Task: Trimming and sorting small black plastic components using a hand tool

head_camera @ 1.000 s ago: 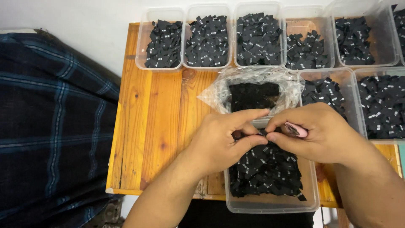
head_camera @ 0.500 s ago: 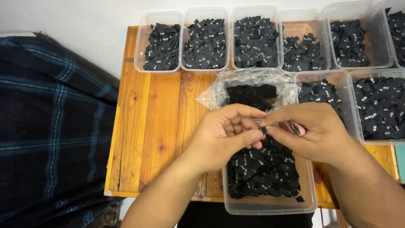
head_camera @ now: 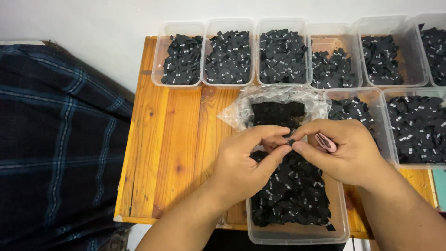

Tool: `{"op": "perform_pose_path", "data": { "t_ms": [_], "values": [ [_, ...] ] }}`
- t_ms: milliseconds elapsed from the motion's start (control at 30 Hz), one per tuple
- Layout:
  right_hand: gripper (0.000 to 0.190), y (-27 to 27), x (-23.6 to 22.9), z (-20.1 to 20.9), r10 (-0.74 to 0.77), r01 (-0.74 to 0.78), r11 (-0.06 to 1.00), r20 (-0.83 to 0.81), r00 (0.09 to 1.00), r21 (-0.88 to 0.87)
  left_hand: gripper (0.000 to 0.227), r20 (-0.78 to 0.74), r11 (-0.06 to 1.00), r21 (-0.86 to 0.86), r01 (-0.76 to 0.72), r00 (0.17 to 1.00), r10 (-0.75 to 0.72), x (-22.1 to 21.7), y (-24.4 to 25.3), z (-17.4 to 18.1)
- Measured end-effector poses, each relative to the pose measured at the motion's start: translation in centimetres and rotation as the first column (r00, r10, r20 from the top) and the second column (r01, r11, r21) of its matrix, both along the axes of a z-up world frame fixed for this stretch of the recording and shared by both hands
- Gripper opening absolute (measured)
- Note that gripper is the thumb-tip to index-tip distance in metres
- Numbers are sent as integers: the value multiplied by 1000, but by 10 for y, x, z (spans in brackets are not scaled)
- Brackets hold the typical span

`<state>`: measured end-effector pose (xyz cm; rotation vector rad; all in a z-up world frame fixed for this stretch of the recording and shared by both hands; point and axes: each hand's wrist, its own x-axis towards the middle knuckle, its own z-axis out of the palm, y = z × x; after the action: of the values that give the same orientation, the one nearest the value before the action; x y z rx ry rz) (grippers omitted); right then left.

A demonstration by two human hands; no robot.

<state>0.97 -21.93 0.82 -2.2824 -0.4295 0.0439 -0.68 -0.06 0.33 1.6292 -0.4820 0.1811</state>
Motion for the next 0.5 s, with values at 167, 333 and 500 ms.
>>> {"op": "perform_pose_path", "data": {
  "t_ms": [167,333,500],
  "values": [
    [5,2,0,0,-3,4,1000,39,999,-30,24,-2,999,36,-9,1000,9,0,1,1],
    [6,4,2,1,6,-5,1000,55,998,-9,21,-9,1000,29,-7,1000,7,3,0,3],
    [5,6,4,3,18,-19,1000,48,999,24,16,24,1000,15,0,1000,0,6,0,4]
  ]
}}
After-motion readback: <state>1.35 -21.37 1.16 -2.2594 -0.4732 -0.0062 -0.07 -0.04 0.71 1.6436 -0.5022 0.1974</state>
